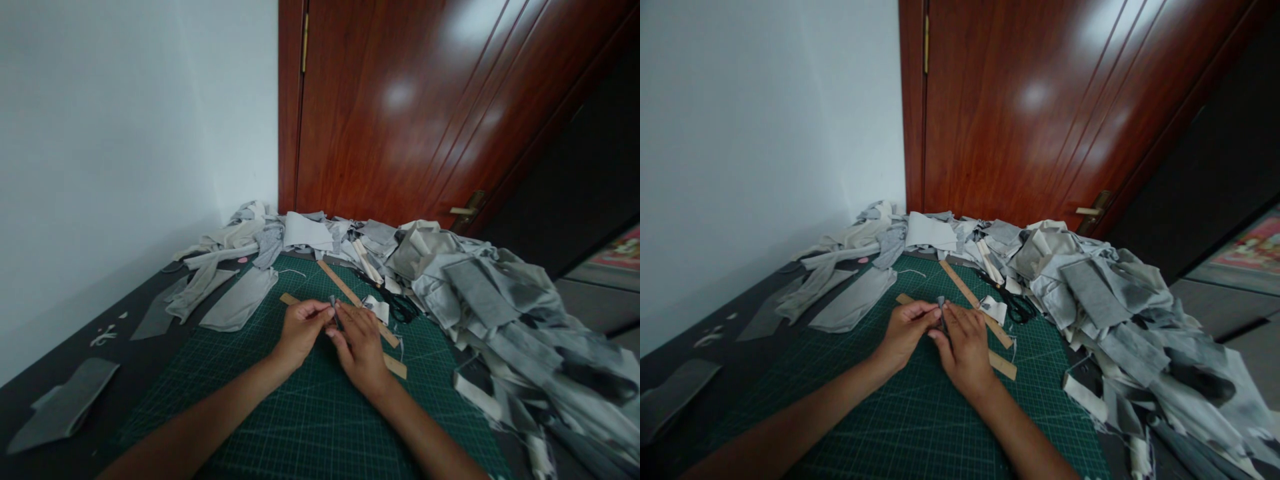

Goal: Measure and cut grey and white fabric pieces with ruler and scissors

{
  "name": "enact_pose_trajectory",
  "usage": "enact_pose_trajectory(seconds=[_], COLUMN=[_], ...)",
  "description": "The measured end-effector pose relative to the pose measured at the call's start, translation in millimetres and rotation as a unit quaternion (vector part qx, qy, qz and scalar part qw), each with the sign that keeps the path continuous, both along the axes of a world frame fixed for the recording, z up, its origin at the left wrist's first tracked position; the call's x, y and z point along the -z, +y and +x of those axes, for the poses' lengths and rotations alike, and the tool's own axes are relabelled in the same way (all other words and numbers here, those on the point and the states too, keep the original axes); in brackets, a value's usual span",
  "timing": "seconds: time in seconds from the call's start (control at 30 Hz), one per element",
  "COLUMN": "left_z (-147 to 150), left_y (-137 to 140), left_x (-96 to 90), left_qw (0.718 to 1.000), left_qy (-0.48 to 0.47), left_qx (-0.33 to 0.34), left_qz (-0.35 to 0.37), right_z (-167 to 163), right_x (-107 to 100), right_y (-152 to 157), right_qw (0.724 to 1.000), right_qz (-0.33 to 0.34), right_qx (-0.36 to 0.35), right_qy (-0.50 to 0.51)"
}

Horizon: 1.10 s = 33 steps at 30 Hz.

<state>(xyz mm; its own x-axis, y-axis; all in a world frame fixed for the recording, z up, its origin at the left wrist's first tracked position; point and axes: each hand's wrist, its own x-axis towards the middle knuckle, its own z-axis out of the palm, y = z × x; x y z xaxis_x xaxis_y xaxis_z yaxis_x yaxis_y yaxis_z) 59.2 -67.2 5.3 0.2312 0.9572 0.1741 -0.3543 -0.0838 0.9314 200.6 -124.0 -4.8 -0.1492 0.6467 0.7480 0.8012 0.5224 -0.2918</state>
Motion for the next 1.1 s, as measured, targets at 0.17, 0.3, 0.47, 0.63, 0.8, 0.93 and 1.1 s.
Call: enact_pose_trajectory(seconds=[0.17, 0.3, 0.47, 0.63, 0.8, 0.93, 1.1], left_z=[2.4, 1.4, -2.1, -3.4, -4.2, -4.0, -3.0], left_y=[3.0, 7.0, 5.1, -0.7, -2.6, -2.8, -2.9], left_x=[4.7, 11.8, 13.8, 9.8, 5.6, 5.8, 7.8], left_qw=[1.0, 0.998, 0.976, 0.956, 0.945, 0.947, 0.948], left_qy=[-0.003, 0.033, 0.112, 0.15, 0.174, 0.173, 0.163], left_qx=[-0.002, -0.03, -0.067, -0.08, -0.097, -0.088, -0.083], left_qz=[0.005, 0.049, 0.175, 0.238, 0.259, 0.254, 0.261], right_z=[-2.4, -6.5, -9.7, -11.8, -14.7, -14.6, -14.6], right_x=[0.6, 0.5, 0.2, 4.4, 3.7, 2.5, 0.1], right_y=[3.1, 6.6, 9.8, 9.3, 6.7, 7.6, 7.5], right_qw=[0.994, 0.972, 0.929, 0.901, 0.899, 0.893, 0.895], right_qz=[-0.011, -0.049, -0.088, -0.121, -0.114, -0.111, -0.101], right_qx=[0.017, -0.021, -0.044, -0.037, -0.043, -0.034, -0.008], right_qy=[0.104, 0.228, 0.357, 0.416, 0.42, 0.435, 0.434])
